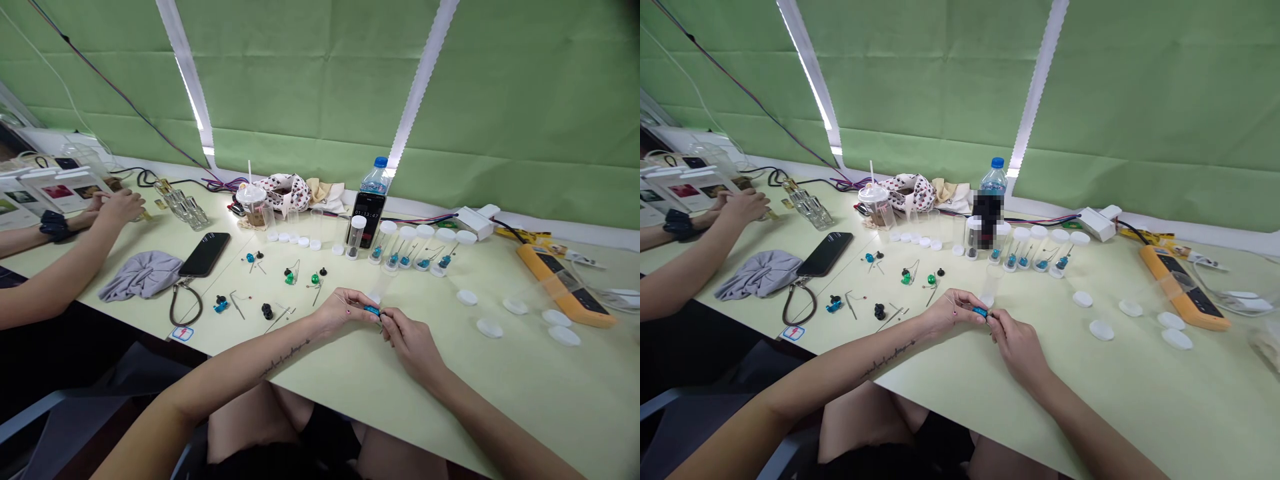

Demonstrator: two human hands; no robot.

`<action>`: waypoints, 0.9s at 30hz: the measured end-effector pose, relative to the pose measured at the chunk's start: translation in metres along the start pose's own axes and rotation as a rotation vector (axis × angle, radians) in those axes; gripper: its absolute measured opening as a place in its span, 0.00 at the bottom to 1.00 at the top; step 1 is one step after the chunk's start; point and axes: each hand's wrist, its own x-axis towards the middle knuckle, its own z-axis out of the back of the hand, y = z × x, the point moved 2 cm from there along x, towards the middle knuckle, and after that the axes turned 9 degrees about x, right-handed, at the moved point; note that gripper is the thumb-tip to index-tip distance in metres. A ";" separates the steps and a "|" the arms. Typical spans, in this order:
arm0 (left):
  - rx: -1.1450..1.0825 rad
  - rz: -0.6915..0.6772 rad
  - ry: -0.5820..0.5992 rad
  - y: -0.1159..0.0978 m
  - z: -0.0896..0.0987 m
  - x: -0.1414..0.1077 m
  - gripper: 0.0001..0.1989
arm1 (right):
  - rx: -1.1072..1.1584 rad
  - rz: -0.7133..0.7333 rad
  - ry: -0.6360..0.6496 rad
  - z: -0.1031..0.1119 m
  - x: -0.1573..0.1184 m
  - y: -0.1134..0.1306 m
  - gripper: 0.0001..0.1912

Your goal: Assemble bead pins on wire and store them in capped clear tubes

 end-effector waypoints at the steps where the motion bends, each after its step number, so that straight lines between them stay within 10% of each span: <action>1: 0.004 -0.005 0.001 0.000 0.000 0.000 0.21 | 0.000 -0.006 0.011 0.000 0.000 0.000 0.15; 27: -0.080 0.018 -0.022 -0.001 0.002 0.001 0.19 | 0.042 0.005 -0.108 0.002 0.001 -0.002 0.15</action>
